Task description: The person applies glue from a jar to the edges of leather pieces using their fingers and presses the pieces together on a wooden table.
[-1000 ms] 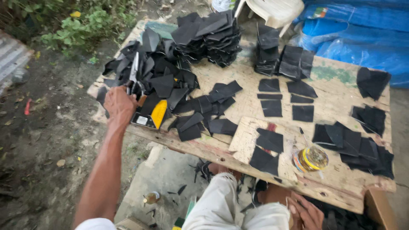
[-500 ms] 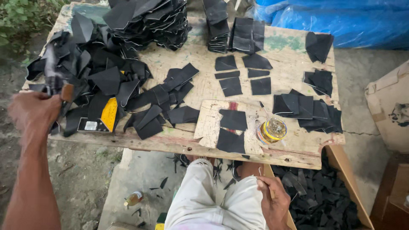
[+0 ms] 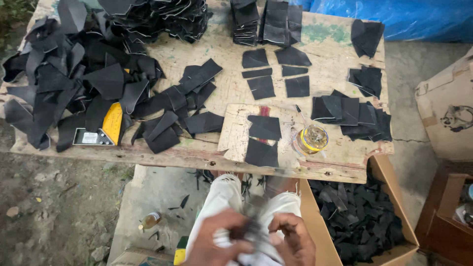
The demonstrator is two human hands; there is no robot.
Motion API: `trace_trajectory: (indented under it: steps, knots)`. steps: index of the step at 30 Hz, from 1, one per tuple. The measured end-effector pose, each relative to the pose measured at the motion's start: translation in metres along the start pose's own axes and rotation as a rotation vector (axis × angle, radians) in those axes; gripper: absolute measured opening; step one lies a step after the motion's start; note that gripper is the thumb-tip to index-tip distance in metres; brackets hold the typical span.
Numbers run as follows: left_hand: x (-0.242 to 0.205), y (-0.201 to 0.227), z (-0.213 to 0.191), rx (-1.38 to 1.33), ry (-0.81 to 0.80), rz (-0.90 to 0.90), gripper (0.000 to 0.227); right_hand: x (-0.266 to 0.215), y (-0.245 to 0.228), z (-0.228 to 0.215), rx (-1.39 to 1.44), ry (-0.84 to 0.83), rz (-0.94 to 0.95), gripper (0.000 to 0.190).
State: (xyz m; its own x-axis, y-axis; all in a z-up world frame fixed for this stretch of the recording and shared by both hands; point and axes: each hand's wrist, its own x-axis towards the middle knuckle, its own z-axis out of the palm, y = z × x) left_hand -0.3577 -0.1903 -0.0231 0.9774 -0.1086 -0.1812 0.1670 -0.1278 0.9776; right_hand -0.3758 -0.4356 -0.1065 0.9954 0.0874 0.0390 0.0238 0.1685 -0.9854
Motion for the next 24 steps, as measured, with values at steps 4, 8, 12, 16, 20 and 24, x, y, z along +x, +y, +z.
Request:
trace_trajectory:
  steps: [4,8,12,16,20,24]
  knots:
    - [0.015,0.027,0.059,0.069,-0.118,0.157,0.038,-0.011,-0.007,-0.034,-0.152,0.085,0.115,0.042]
    - [0.032,0.052,0.079,0.106,-0.134,0.048,0.036,-0.012,-0.012,-0.058,-0.126,0.126,0.204,0.042]
    - [0.036,0.05,0.085,0.188,-0.14,0.122,0.031,-0.009,-0.009,-0.058,0.043,0.135,0.417,0.057]
    - [0.03,0.043,0.086,0.11,-0.194,0.287,0.039,-0.012,0.002,-0.056,-0.022,0.216,0.346,0.053]
    - [0.067,0.028,0.063,0.242,-0.137,0.373,0.02,-0.017,0.02,-0.079,0.126,0.262,0.118,0.042]
    - [0.128,0.017,0.027,0.586,0.3,0.323,0.041,-0.012,0.033,-0.105,0.189,0.289,0.166,0.031]
